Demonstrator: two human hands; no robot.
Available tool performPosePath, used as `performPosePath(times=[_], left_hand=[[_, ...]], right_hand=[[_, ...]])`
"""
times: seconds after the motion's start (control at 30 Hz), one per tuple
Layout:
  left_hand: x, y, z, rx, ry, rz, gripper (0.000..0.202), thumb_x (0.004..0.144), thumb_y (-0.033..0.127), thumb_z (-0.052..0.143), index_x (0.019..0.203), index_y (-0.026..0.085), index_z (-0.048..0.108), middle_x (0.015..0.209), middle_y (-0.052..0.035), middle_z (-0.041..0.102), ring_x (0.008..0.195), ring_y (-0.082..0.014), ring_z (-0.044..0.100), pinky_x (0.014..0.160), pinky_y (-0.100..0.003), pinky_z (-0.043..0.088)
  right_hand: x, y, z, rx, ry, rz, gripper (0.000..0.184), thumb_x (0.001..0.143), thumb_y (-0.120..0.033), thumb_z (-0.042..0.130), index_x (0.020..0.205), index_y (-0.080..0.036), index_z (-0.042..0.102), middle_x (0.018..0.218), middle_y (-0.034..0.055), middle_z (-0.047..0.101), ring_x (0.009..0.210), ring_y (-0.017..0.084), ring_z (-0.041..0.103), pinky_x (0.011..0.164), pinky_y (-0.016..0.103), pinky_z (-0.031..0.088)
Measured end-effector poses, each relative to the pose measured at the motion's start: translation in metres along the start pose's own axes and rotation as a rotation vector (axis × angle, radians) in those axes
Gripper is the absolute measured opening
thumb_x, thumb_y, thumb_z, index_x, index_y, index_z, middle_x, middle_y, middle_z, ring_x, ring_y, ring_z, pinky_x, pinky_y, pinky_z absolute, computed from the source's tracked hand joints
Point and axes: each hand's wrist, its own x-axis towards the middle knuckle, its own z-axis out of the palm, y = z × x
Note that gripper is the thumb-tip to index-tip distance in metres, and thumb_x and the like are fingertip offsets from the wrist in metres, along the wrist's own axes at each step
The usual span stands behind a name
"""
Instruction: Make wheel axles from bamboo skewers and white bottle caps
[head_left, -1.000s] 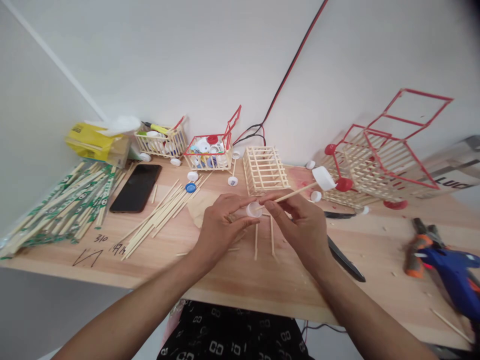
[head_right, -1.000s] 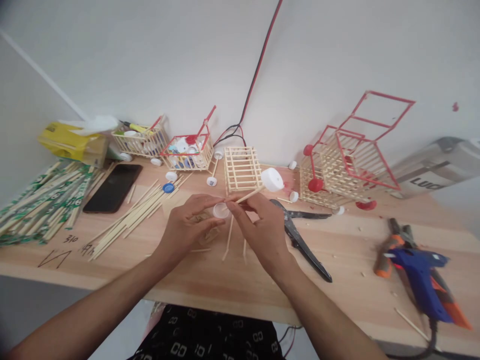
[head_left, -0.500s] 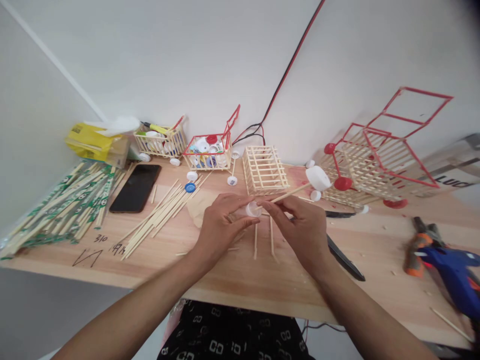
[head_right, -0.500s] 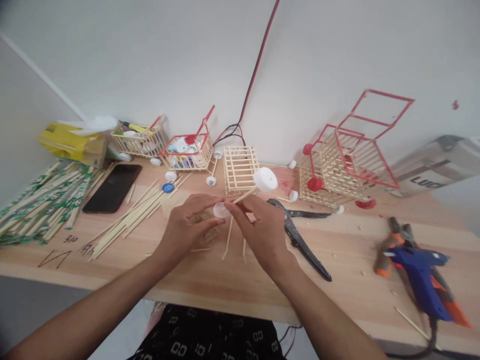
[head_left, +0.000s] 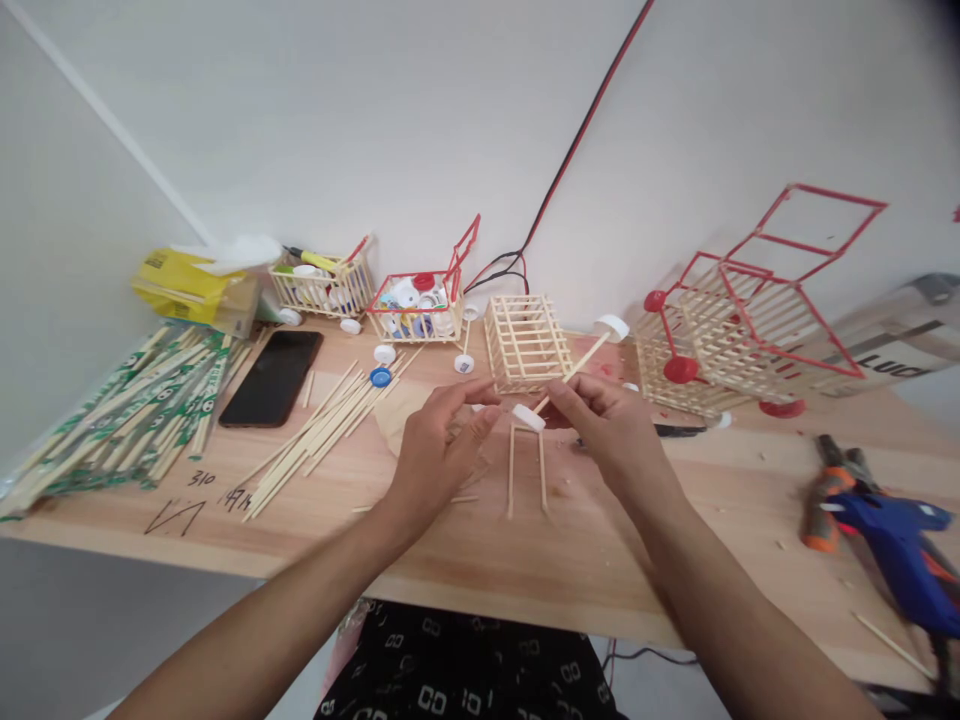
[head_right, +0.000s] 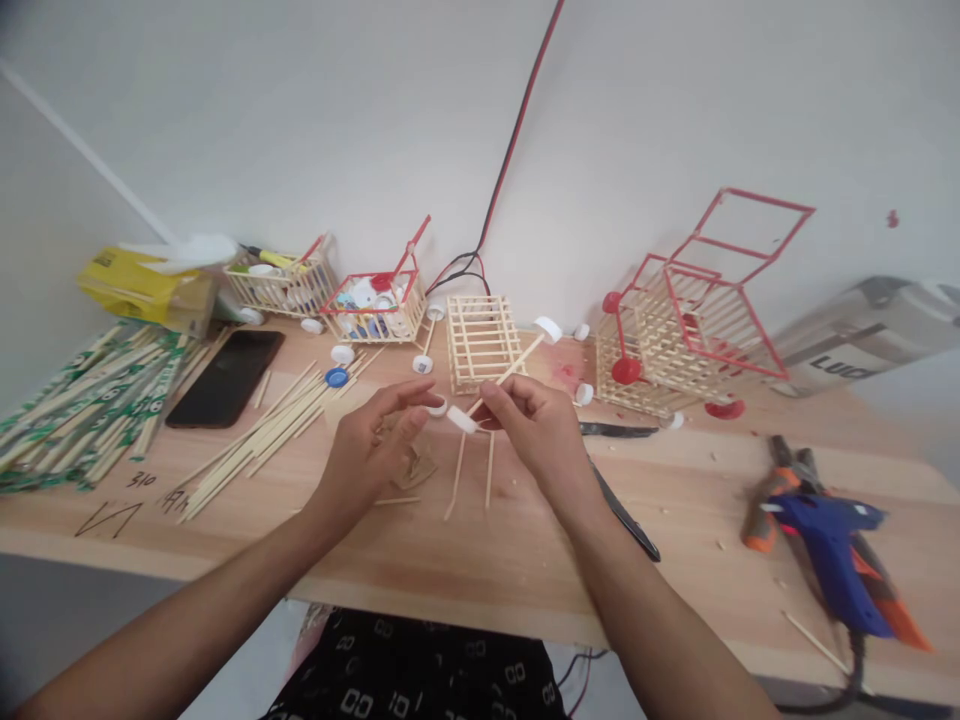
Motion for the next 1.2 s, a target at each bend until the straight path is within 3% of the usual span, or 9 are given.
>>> performPosePath(times=[0.27,0.4,0.53,0.77,0.97,1.2], left_hand=[[0.001,0.002,-0.002,0.025,0.015,0.001,0.026,0.094,0.031,0.046,0.107,0.02,0.065,0.1,-0.0017,0.071,0.101,-0.017,0.061,0.092,-0.03,0.043],[0.0,-0.001,-0.001,0.039,0.001,0.018,0.023,0.093,0.032,0.048,0.093,0.019,0.068,0.095,-0.002,0.07,0.096,-0.0168,0.062,0.088,-0.029,0.044],[-0.002,-0.001,0.002,0.015,-0.062,0.024,0.019,0.086,0.034,0.059,0.096,0.02,0.068,0.097,-0.0022,0.07,0.097,-0.0174,0.062,0.087,-0.03,0.045],[-0.002,0.007,0.004,0.087,-0.199,0.007,0.028,0.074,0.037,0.072,0.096,0.021,0.067,0.098,-0.0022,0.07,0.094,-0.0203,0.063,0.085,-0.035,0.044],[-0.003,0.005,0.006,0.166,-0.179,0.085,0.025,0.073,0.038,0.073,0.09,0.02,0.068,0.091,-0.0025,0.071,0.087,-0.021,0.062,0.08,-0.035,0.045],[-0.003,0.001,0.008,0.151,-0.138,0.122,0.019,0.074,0.03,0.073,0.089,0.021,0.068,0.086,-0.0009,0.07,0.087,-0.0191,0.062,0.081,-0.033,0.046]], right_hand=[[0.007,0.009,-0.013,0.155,-0.076,0.172,0.038,0.071,-0.053,0.069,0.06,-0.017,0.061,0.058,-0.0024,0.061,0.053,0.008,0.056,0.055,0.021,0.049],[0.006,0.005,-0.016,0.168,-0.074,0.201,0.037,0.071,-0.052,0.07,0.062,-0.018,0.06,0.059,-0.0032,0.061,0.052,0.007,0.055,0.054,0.02,0.047],[0.002,0.0,-0.013,0.057,-0.074,0.111,0.039,0.073,-0.053,0.067,0.061,-0.017,0.059,0.059,-0.0022,0.06,0.054,0.009,0.055,0.057,0.022,0.047],[-0.011,-0.007,-0.003,-0.238,-0.05,-0.128,0.035,0.086,-0.045,0.054,0.064,-0.018,0.059,0.064,0.0003,0.064,0.061,0.012,0.059,0.059,0.025,0.045],[-0.017,-0.007,0.002,-0.438,-0.006,-0.233,0.029,0.088,-0.039,0.053,0.068,-0.019,0.059,0.066,-0.0005,0.064,0.064,0.013,0.058,0.061,0.025,0.04],[-0.017,-0.004,0.006,-0.478,0.005,-0.277,0.028,0.089,-0.037,0.053,0.068,-0.019,0.059,0.064,-0.0024,0.063,0.059,0.01,0.054,0.058,0.023,0.038]])
